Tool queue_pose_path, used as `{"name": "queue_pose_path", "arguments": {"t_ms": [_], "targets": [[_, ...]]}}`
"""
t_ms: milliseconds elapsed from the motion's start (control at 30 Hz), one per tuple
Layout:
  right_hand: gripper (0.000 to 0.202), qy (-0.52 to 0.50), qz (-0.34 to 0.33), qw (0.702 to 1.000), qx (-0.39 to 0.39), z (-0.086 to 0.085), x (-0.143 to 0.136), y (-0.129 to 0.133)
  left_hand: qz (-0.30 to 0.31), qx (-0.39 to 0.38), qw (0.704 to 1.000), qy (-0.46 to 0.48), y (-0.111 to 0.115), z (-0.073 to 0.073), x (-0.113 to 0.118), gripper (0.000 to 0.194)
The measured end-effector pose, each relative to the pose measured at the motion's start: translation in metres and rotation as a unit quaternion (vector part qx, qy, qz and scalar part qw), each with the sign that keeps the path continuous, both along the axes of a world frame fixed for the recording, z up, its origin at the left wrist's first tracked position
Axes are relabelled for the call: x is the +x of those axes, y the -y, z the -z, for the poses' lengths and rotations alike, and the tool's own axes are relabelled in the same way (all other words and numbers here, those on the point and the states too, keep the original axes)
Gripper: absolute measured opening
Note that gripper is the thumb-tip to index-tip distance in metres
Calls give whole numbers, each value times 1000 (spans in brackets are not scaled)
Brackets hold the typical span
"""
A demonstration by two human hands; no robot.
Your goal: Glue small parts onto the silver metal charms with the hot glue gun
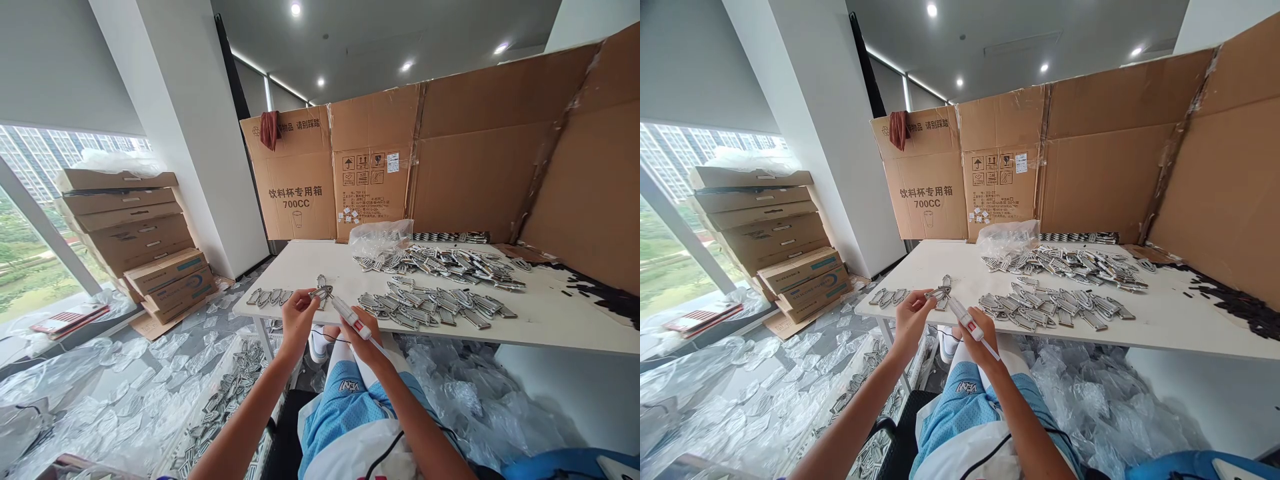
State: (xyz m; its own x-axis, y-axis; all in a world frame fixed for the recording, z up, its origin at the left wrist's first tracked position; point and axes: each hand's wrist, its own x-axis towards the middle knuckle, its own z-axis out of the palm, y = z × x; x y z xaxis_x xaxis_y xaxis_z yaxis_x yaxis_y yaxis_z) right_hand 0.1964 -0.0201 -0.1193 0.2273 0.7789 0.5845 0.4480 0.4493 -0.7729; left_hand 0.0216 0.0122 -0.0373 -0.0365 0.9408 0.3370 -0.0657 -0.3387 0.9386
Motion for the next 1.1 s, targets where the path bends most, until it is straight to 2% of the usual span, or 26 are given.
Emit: {"name": "queue_pose_path", "arguments": {"t_ms": [567, 1100], "targets": [[44, 7, 8, 1000, 5, 2, 0, 0, -9, 16, 1000, -1, -6, 6, 0, 29], [41, 19, 13, 1000, 13, 9, 1, -4, -9, 8, 1000, 5, -5, 6, 1, 32]]}}
